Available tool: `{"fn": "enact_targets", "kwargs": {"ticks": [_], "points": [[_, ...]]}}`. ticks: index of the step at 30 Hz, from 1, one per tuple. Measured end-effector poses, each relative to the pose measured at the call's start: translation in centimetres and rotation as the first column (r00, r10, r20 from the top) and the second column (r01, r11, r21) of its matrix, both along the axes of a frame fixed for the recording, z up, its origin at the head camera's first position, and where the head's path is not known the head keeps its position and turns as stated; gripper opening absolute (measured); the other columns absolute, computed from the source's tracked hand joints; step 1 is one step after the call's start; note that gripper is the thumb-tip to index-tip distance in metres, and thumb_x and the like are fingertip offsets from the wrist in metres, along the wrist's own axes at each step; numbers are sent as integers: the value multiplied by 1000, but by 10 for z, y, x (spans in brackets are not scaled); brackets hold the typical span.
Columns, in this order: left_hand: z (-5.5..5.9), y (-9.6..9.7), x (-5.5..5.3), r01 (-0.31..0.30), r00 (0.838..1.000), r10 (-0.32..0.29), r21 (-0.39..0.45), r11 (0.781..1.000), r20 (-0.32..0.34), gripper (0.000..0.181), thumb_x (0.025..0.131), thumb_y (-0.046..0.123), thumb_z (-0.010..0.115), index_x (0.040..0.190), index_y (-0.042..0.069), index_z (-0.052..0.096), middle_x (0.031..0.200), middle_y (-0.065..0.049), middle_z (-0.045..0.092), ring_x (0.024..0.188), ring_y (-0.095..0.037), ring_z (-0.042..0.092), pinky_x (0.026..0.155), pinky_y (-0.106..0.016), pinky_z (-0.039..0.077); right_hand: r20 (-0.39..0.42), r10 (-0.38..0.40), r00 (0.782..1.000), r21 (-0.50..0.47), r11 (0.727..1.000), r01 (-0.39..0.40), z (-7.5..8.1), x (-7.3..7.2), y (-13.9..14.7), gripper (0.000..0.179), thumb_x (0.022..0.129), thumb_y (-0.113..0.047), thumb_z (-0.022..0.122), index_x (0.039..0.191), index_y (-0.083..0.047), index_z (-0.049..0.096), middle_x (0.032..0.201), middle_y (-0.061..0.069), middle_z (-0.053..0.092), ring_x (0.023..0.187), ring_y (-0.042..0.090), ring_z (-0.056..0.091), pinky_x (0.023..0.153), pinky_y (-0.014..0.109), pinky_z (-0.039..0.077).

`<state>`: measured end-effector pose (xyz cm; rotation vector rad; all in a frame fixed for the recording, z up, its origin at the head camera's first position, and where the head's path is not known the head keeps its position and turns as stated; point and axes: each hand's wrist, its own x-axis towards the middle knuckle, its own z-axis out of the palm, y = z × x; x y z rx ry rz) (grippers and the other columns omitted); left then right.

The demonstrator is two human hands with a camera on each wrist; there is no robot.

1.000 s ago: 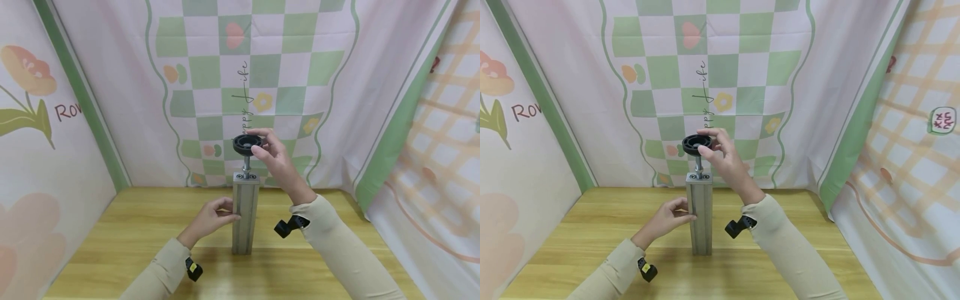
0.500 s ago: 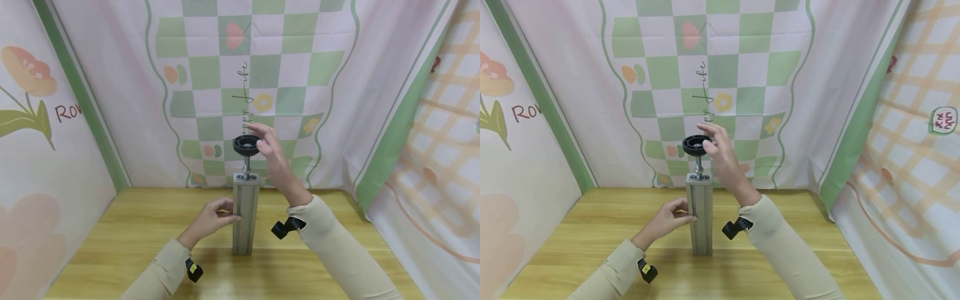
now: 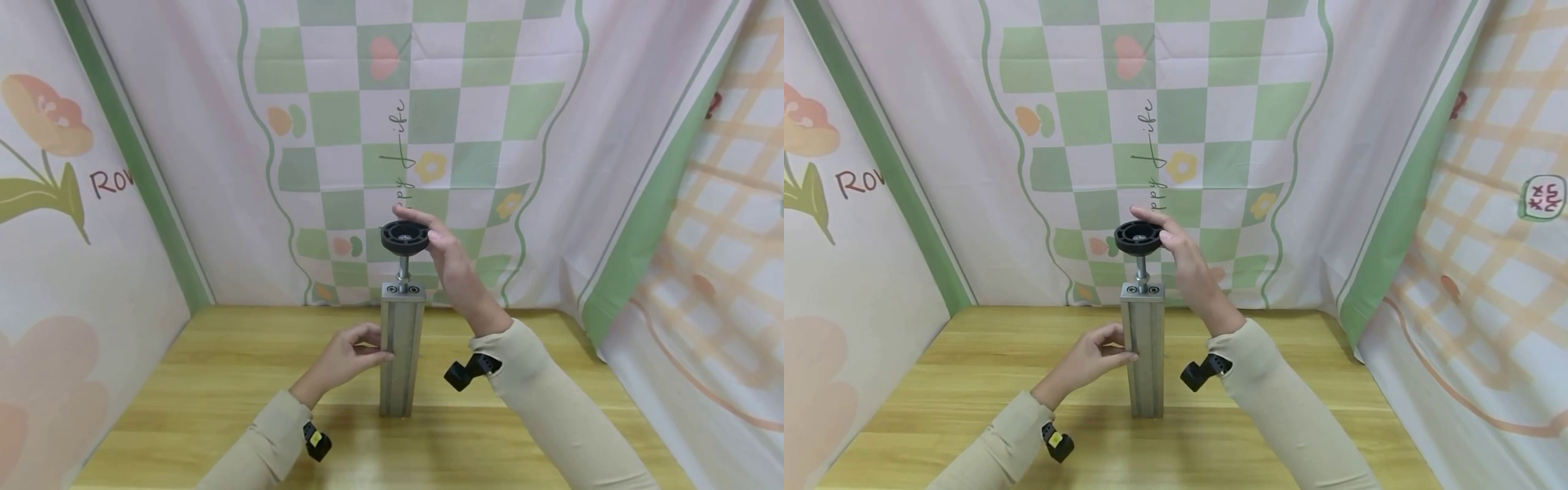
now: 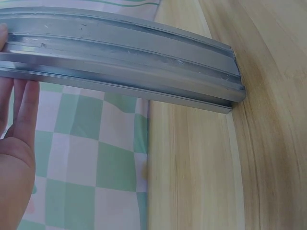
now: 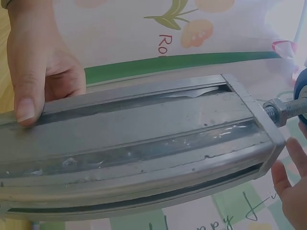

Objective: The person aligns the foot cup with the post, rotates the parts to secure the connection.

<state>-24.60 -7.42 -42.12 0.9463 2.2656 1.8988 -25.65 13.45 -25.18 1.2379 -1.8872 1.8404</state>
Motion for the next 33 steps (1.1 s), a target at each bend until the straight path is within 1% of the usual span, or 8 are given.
{"fn": "enact_targets", "kwargs": {"ticks": [8, 11, 15, 17, 21, 24, 29, 33], "points": [[-2, -1, 0, -2, 1000, 2, -4, 1000, -15, 28, 88, 9, 78, 113, 5, 66, 103, -9, 68, 94, -22, 68, 83, -33, 60, -12, 16, 1000, -13, 1000, -17, 2, 0, 1, 52, 102, -20, 26, 141, 8, 47, 146, 25, 46, 129, 29, 48, 113, 43, 31], [-2, -1, 0, 3, 1000, -3, -1, 1000, -22, 28, 89, 10, 78, 114, 5, 66, 103, -9, 68, 95, -22, 68, 83, -33, 60, -15, -11, 1000, -2, 1000, 11, 1, 0, 2, 52, 102, -21, 27, 140, 7, 48, 144, 22, 49, 127, 29, 49, 113, 43, 31], [-2, -1, 0, 6, 1000, -6, -1, 1000, -27, 29, 89, 11, 79, 115, 7, 66, 103, -7, 69, 95, -21, 69, 83, -34, 61, -10, -72, 997, 24, 997, 72, -1, 0, 4, 49, 102, -24, 32, 139, 2, 51, 141, 10, 52, 125, 27, 50, 112, 44, 33], [-2, -1, 0, 6, 1000, -6, 1, 1000, -25, 29, 88, 12, 79, 114, 8, 66, 103, -6, 69, 95, -22, 69, 83, -34, 61, -10, -97, 995, 31, 995, 97, -1, 1, 5, 48, 102, -26, 36, 138, 0, 53, 139, 8, 52, 123, 27, 51, 109, 45, 35], [-2, -1, 0, 5, 1000, -5, 4, 1000, -20, 29, 88, 12, 79, 114, 9, 67, 103, -6, 69, 95, -22, 69, 83, -34, 61, -5, -124, 992, 31, 992, 124, 0, 3, 4, 45, 100, -26, 46, 136, -2, 55, 136, 8, 48, 112, 28, 53, 101, 40, 45], [-2, -1, -1, 8, 1000, -8, 6, 1000, -24, 28, 88, 11, 79, 114, 9, 67, 103, -6, 69, 95, -22, 69, 83, -34, 61, -3, -136, 991, 18, 991, 136, 1, 3, 3, 45, 96, -25, 54, 135, -1, 55, 133, 9, 44, 101, 27, 51, 90, 34, 51], [-2, -1, -1, 17, 999, -17, 11, 1000, -35, 28, 89, 10, 79, 114, 9, 67, 104, -5, 69, 96, -22, 69, 83, -35, 61, -27, -194, 981, 10, 981, 195, 3, 4, 1, 47, 92, -23, 66, 132, -1, 56, 124, 8, 42, 88, 24, 47, 76, 27, 46], [-2, -1, -1, 20, 999, -20, 11, 1000, -32, 28, 89, 9, 78, 115, 9, 67, 104, -5, 69, 96, -22, 68, 83, -35, 61, -38, -245, 969, 20, 969, 245, 4, 5, -1, 52, 91, -29, 74, 131, -1, 57, 120, 8, 41, 83, 24, 46, 74, 28, 45]]}}
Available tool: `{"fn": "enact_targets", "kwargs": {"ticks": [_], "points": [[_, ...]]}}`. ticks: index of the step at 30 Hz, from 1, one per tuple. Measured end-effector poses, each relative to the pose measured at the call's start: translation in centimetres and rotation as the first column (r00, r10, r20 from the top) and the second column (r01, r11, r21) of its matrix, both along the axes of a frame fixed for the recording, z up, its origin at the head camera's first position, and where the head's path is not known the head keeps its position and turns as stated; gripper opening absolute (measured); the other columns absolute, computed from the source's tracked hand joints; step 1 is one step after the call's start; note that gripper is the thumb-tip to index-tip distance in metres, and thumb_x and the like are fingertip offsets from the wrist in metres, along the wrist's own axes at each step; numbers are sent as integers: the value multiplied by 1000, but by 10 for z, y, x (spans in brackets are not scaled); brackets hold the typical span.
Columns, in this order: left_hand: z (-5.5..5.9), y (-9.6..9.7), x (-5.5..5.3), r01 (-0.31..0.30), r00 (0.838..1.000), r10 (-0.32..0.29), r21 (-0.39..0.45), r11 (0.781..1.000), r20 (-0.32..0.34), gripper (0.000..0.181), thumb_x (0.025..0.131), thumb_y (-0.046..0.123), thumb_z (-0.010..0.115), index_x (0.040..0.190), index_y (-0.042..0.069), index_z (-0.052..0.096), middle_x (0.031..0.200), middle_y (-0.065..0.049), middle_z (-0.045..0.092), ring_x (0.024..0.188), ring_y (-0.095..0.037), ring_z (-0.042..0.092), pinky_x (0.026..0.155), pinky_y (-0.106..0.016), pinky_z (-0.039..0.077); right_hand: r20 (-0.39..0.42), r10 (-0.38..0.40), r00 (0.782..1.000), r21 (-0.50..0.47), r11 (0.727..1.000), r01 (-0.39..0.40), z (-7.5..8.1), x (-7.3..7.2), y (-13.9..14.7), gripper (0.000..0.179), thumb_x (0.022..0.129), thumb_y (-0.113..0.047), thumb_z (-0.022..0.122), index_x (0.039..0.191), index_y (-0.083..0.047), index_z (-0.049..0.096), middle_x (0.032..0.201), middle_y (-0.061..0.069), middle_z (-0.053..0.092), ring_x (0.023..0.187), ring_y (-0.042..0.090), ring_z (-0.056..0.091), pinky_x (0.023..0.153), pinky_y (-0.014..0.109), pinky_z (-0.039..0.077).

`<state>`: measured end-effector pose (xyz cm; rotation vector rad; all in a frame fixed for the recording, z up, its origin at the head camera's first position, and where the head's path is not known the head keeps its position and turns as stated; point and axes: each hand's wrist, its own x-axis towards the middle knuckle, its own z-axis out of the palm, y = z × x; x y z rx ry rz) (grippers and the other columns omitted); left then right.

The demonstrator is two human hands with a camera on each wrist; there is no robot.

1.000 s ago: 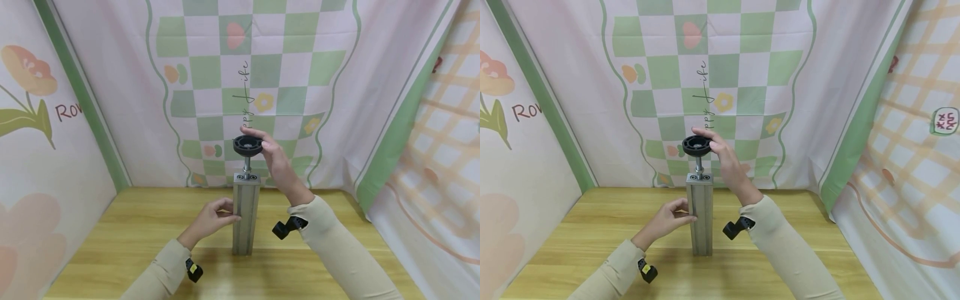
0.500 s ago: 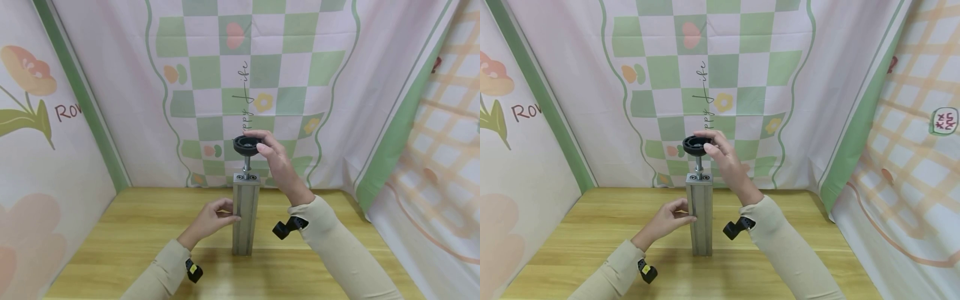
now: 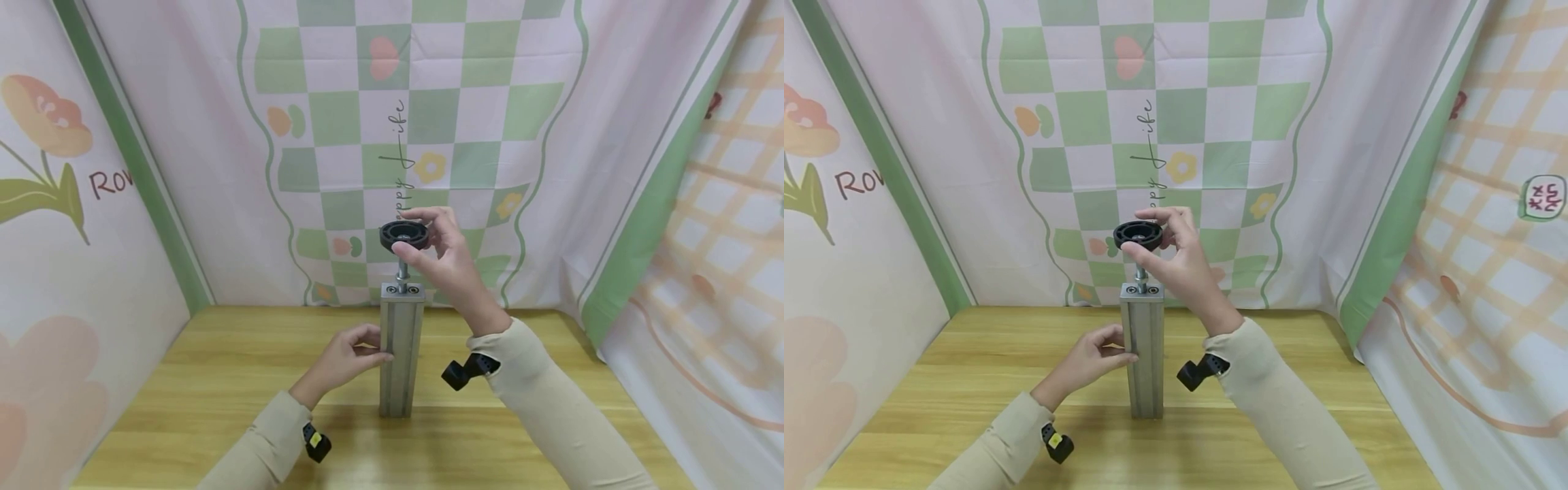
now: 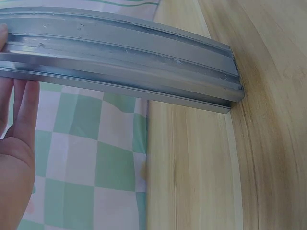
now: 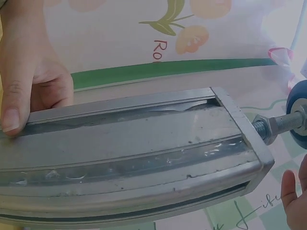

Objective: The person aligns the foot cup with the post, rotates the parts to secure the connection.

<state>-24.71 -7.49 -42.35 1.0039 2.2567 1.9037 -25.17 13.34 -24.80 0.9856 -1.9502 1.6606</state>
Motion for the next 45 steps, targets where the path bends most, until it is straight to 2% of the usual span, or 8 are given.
{"fn": "enact_targets", "kwargs": {"ticks": [3, 7, 12, 15, 19, 33, 39, 45], "points": [[0, 0, 0, -3, 1000, 3, -5, 1000, 1, 29, 89, 9, 78, 116, 9, 67, 105, -5, 69, 97, -22, 68, 83, -35, 61, -7, -27, 1000, 13, 1000, 27, 0, 2, -1, 61, 90, -41, 74, 132, -2, 54, 124, 10, 39, 86, 26, 49, 75, 31, 46], [0, 0, 0, -14, 1000, 14, -16, 1000, 2, 30, 89, 9, 78, 116, 8, 66, 104, -7, 68, 96, -22, 68, 83, -34, 61, -8, -43, 999, 28, 999, 43, 0, 3, -1, 56, 98, -44, 54, 138, -4, 50, 138, 9, 37, 110, 23, 46, 92, 40, 42], [0, 0, 1, -21, 1000, 21, -20, 1000, 21, 30, 88, 9, 79, 116, 8, 66, 104, -7, 68, 96, -22, 68, 83, -34, 61, 46, 155, 987, -17, 988, -154, 2, -1, 1, 57, 103, -32, 29, 148, 1, 40, 153, 10, 37, 132, 23, 43, 116, 48, 26], [0, 0, 1, -13, 1000, 13, -8, 1000, 21, 29, 88, 10, 79, 115, 9, 67, 105, -6, 69, 97, -22, 68, 83, -34, 61, 72, 281, 957, -42, 959, -279, 1, -3, 1, 56, 105, -28, 25, 149, 6, 36, 153, 15, 38, 128, 27, 49, 116, 44, 31], [0, 0, 1, -8, 1000, 8, 2, 1000, 13, 28, 89, 10, 78, 115, 10, 68, 105, -5, 69, 98, -22, 68, 83, -35, 61, 85, 323, 942, -34, 946, -321, 1, -2, 1, 54, 105, -23, 24, 148, 7, 37, 152, 16, 39, 124, 27, 52, 110, 40, 39], [0, 1, 2, -16, 1000, 16, -7, 1000, 23, 29, 89, 10, 79, 115, 10, 67, 106, -5, 69, 98, -22, 68, 84, -34, 60, 103, 256, 961, -26, 967, -255, -2, -2, 4, 50, 104, -24, 29, 144, 3, 45, 147, 13, 45, 120, 30, 52, 96, 34, 47], [0, 0, 3, -19, 999, 19, -7, 1000, 37, 29, 88, 9, 78, 116, 9, 67, 106, -5, 69, 98, -22, 68, 84, -34, 60, 122, 170, 978, -18, 985, -170, -4, -1, 4, 47, 102, -29, 42, 141, -2, 48, 145, 10, 49, 112, 27, 54, 87, 33, 48], [0, 0, 2, -23, 999, 24, -18, 1000, 38, 28, 89, 10, 79, 115, 9, 67, 105, -5, 69, 98, -22, 68, 84, -34, 60, 182, 167, 969, -65, 985, -157, -2, 1, 3, 50, 96, -32, 60, 137, -6, 46, 133, 16, 55, 110, 26, 59, 89, 33, 52]]}}
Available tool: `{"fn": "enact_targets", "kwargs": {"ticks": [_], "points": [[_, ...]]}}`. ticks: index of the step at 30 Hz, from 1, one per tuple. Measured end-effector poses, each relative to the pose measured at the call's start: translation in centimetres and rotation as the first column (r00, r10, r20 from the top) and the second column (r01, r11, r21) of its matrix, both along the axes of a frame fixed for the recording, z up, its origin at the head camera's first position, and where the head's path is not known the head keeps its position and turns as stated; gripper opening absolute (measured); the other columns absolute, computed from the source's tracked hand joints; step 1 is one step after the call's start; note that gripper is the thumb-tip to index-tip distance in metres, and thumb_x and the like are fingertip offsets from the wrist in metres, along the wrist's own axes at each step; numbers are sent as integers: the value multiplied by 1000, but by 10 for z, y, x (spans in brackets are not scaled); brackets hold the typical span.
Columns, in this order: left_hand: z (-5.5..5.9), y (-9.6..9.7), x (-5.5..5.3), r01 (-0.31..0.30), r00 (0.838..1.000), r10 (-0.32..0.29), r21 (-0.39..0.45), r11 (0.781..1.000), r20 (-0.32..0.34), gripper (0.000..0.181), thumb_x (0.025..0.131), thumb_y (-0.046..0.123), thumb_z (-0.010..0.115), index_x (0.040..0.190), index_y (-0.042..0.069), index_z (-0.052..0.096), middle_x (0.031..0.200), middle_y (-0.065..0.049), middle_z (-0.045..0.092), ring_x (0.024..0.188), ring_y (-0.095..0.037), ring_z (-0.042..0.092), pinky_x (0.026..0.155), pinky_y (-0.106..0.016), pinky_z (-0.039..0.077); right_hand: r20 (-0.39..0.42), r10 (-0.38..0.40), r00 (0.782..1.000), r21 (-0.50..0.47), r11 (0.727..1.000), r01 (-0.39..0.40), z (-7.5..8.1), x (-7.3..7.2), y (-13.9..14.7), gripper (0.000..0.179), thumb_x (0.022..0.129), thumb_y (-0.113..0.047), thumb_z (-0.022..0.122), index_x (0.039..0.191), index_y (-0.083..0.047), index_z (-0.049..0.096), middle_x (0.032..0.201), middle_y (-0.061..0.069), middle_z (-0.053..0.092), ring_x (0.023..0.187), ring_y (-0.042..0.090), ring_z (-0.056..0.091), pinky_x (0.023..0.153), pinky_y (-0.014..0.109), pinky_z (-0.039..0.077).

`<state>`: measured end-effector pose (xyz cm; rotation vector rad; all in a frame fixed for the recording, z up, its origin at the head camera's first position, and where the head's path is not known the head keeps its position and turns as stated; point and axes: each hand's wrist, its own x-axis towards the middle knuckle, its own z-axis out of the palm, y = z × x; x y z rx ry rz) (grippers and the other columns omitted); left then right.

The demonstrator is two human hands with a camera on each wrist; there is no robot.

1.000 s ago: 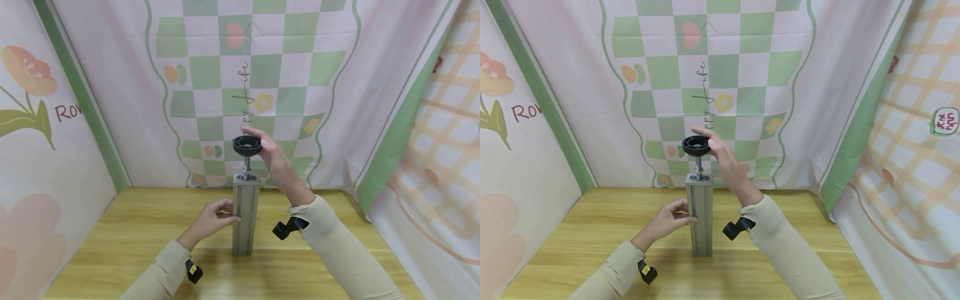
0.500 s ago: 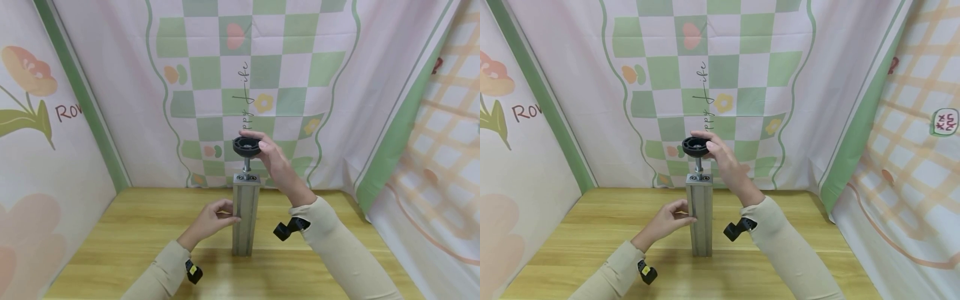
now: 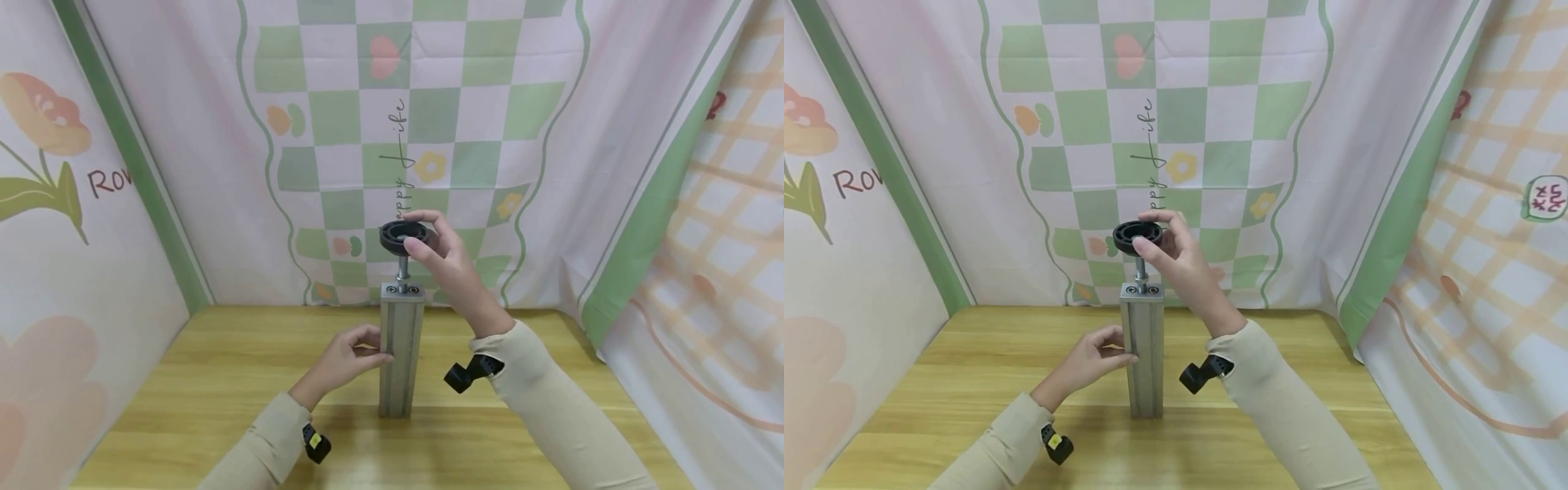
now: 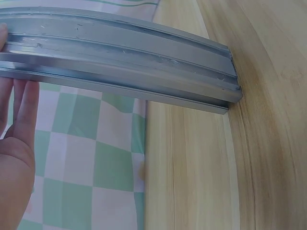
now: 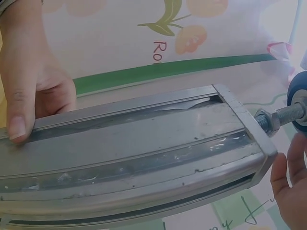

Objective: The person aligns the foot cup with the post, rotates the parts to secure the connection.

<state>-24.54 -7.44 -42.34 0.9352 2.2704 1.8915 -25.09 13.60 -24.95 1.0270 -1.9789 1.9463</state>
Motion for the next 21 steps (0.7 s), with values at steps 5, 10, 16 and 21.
{"fn": "enact_targets", "kwargs": {"ticks": [5, 10, 16, 21], "points": [[0, 0, -1, 3, 1000, -3, 4, 1000, -6, 28, 89, 10, 79, 114, 9, 67, 105, -5, 69, 97, -22, 68, 84, -34, 60, -7, -18, 1000, -18, 1000, 18, 4, 1, -4, 66, 90, -41, 76, 137, -5, 45, 125, 14, 49, 94, 25, 59, 75, 25, 54], [0, 0, 0, 9, 1000, -9, 4, 1000, -13, 28, 89, 9, 78, 114, 8, 67, 104, -6, 69, 97, -22, 68, 84, -34, 60, -70, -100, 993, 13, 995, 102, 5, 2, -6, 71, 85, -45, 80, 134, -6, 48, 122, 9, 38, 87, 24, 55, 68, 26, 51], [-1, -1, 0, 7, 1000, -7, -5, 1000, -14, 29, 89, 12, 79, 115, 8, 67, 105, -6, 68, 96, -21, 68, 83, -34, 60, -198, -202, 959, 50, 975, 216, 6, 1, -7, 55, 97, -40, 49, 136, 0, 49, 135, 10, 39, 107, 25, 47, 94, 43, 38], [-2, -1, 0, 9, 1000, -9, -1, 1000, -28, 30, 89, 14, 79, 115, 7, 66, 105, -7, 68, 96, -21, 68, 83, -33, 60, -151, -30, 988, -8, 1000, 30, 5, -5, -5, 58, 103, -32, 26, 145, 7, 40, 157, 10, 32, 139, 33, 32, 117, 54, 18]]}}
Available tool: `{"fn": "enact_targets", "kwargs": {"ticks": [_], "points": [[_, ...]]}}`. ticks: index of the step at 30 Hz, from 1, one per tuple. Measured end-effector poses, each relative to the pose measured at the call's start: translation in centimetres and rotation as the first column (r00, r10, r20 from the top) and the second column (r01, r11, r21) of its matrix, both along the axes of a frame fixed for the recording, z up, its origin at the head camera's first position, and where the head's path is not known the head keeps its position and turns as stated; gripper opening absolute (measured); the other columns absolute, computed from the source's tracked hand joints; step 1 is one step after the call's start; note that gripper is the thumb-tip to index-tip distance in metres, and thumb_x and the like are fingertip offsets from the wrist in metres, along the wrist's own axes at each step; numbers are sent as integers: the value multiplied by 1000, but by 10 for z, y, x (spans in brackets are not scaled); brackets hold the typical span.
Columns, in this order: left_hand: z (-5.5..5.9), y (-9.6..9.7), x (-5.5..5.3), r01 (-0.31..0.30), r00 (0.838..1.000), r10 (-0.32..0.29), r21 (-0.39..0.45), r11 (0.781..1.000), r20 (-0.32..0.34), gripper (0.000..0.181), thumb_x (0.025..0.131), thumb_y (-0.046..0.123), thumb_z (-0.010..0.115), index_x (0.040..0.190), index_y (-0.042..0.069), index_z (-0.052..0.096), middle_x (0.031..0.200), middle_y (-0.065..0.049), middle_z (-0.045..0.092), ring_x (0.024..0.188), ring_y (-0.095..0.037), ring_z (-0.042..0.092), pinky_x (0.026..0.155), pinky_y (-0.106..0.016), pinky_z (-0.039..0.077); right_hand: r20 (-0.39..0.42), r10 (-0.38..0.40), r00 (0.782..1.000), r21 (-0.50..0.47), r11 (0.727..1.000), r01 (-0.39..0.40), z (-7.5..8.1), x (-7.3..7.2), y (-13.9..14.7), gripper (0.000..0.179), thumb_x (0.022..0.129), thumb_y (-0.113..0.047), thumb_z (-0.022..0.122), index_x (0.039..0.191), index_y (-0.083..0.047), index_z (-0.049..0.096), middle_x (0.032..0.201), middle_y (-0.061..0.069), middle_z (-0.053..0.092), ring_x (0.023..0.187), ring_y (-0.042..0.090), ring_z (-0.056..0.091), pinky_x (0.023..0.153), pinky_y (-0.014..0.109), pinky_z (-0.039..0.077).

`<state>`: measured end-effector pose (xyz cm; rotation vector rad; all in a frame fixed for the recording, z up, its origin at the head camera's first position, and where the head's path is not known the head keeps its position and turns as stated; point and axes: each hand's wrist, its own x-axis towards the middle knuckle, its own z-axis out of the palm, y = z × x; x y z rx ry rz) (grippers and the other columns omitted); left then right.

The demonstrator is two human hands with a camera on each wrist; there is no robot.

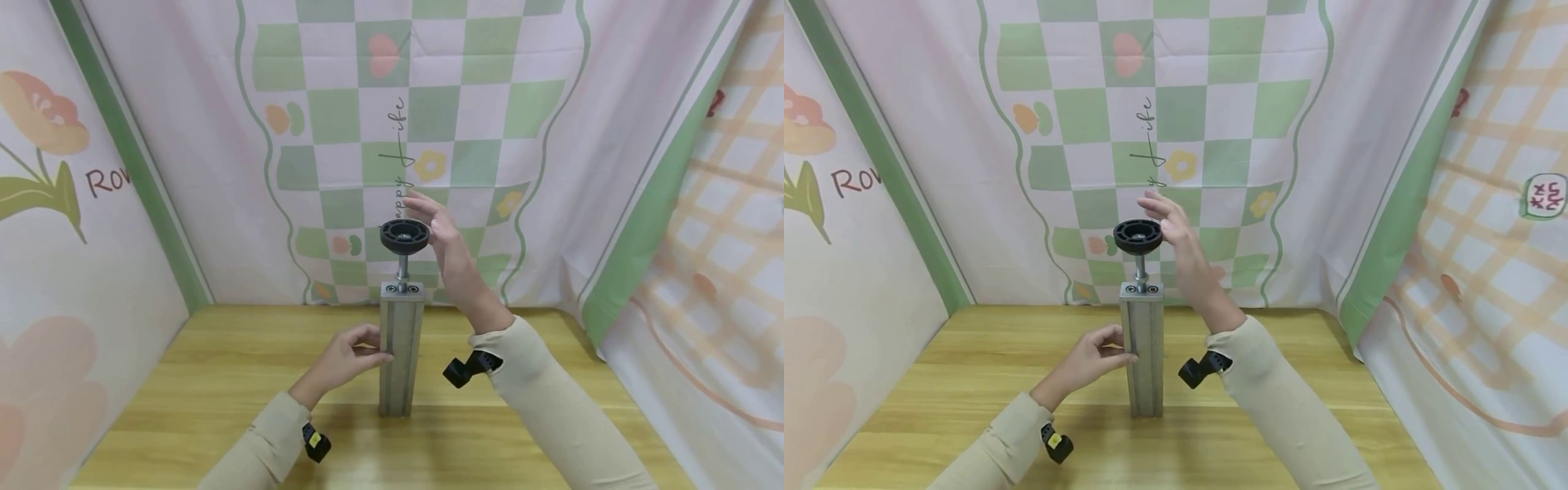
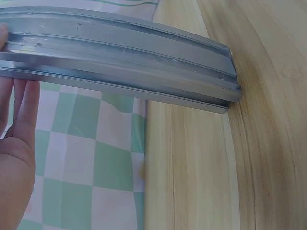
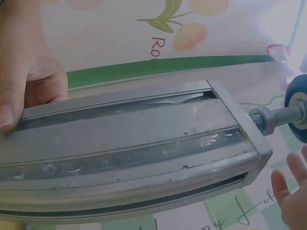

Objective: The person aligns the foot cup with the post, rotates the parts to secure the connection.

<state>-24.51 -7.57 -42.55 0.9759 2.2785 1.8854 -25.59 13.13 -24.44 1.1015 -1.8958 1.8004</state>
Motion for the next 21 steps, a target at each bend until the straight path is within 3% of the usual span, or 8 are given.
{"fn": "enact_targets", "kwargs": {"ticks": [3, 9, 14, 21], "points": [[0, 0, 0, -1, 1000, 1, -1, 1000, -9, 29, 89, 13, 79, 115, 7, 66, 105, -7, 68, 96, -21, 68, 83, -33, 60, 7, 67, 998, -17, 998, -67, -2, -2, 1, 59, 104, -29, 23, 147, 9, 36, 159, 14, 31, 144, 38, 27, 121, 51, 13], [1, 0, -1, -5, 1000, 5, -7, 1000, 5, 29, 88, 12, 79, 114, 8, 66, 104, -6, 68, 96, -21, 68, 84, -33, 60, 28, 133, 991, 1, 991, -133, -2, 0, 1, 56, 103, -22, 20, 148, 5, 40, 154, 14, 41, 141, 35, 34, 119, 44, 23], [1, 0, 0, -9, 1000, 9, -17, 1000, 14, 30, 89, 13, 79, 116, 7, 66, 105, -7, 68, 97, -21, 68, 85, -32, 60, 24, 130, 991, 17, 991, -130, -2, 1, 3, 55, 101, -19, 22, 144, 8, 44, 148, 14, 47, 135, 27, 43, 115, 42, 29], [1, 0, 0, -14, 999, 15, -21, 1000, 35, 32, 88, 12, 79, 117, 6, 66, 106, -8, 67, 98, -22, 67, 86, -32, 59, 18, 109, 994, 16, 994, -109, -4, 0, 4, 54, 100, -19, 26, 141, 9, 46, 142, 22, 50, 125, 29, 50, 115, 42, 30]]}}
